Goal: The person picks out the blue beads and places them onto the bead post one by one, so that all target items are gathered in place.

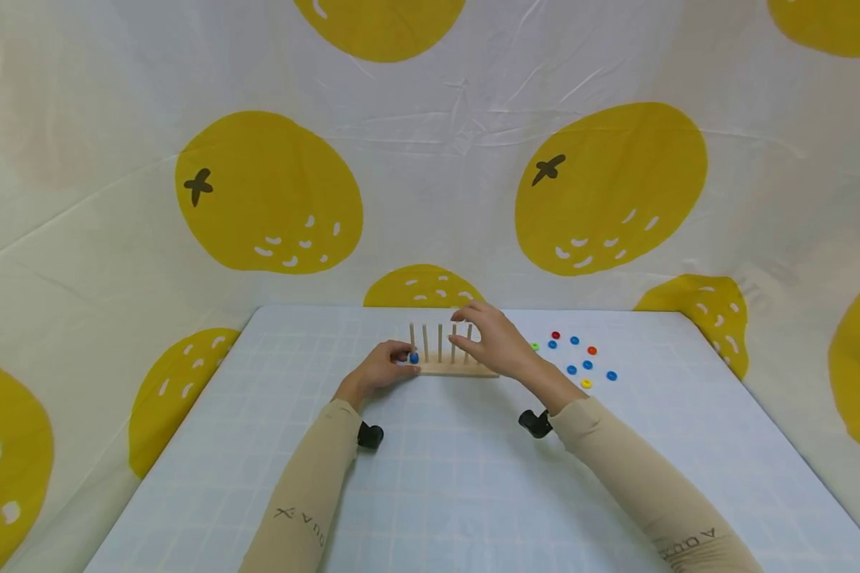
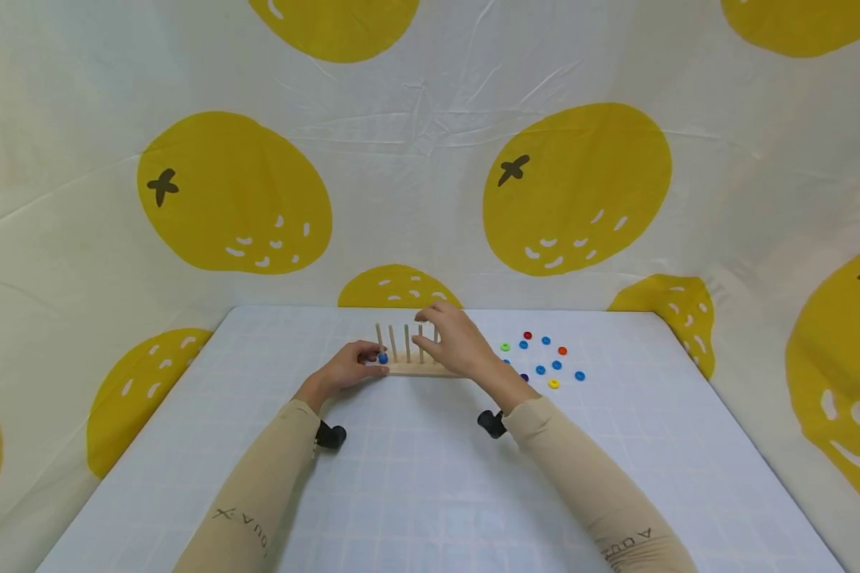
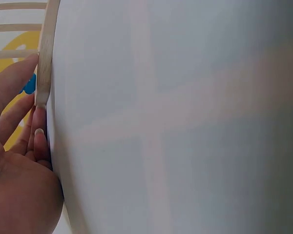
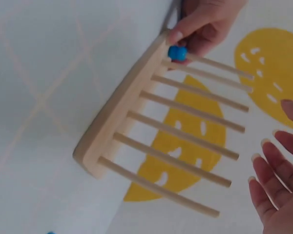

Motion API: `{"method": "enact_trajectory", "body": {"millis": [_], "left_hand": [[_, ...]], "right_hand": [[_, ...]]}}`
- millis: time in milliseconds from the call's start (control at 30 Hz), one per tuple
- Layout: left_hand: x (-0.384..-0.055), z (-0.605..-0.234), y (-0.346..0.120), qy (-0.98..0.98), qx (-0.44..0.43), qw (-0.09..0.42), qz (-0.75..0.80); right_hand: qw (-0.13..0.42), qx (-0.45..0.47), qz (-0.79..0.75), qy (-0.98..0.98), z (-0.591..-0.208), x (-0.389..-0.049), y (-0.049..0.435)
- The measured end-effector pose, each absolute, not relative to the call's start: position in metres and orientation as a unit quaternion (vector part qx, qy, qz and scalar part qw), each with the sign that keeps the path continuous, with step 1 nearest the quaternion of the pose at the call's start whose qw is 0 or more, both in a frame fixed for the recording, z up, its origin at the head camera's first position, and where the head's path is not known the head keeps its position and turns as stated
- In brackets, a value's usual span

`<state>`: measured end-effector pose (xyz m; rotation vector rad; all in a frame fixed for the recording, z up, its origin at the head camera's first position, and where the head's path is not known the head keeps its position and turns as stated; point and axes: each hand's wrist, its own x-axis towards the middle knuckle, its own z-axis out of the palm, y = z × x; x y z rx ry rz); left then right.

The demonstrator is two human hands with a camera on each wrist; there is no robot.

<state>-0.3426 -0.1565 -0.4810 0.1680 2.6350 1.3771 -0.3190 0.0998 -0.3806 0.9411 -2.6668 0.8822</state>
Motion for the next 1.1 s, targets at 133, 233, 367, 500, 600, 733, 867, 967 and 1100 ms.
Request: {"method": "enact_trajectory", "body": {"millis": [133,233,367,500,600,733,867,967,1100], "left_hand": [[-0.343,-0.482,-0.156,0.883,0.056,0.081,0.460],[-0.343,-0.481,-0.155,0.882,0.057,0.078,0.461],[-0.341,-0.480,-0.155,0.881,0.057,0.078,0.462],[-0.339,-0.479,-0.154,0.884,0.052,0.079,0.457],[-0.339,-0.480,-0.155,0.884,0.051,0.080,0.458],[-0.340,-0.482,-0.156,0.882,0.060,0.076,0.462],[-0.338,-0.484,-0.159,0.883,0.055,0.074,0.460],[-0.337,-0.484,-0.161,0.885,0.053,0.073,0.458],[-0.339,-0.483,-0.159,0.884,0.066,0.075,0.456]], "right_hand": [[0.091,0.307,0.299,-0.899,-0.379,-0.318,0.116],[0.098,0.305,0.302,-0.898,-0.378,-0.317,0.128],[0.107,0.301,0.305,-0.897,-0.381,-0.315,0.146],[0.113,0.294,0.301,-0.900,-0.387,-0.314,0.165],[0.122,0.289,0.299,-0.901,-0.391,-0.314,0.179],[0.132,0.273,0.299,-0.905,-0.395,-0.313,0.199],[0.130,0.258,0.294,-0.911,-0.402,-0.312,0.214],[0.122,0.244,0.288,-0.918,-0.405,-0.311,0.225],[0.106,0.209,0.285,-0.930,-0.406,-0.310,0.245]]}}
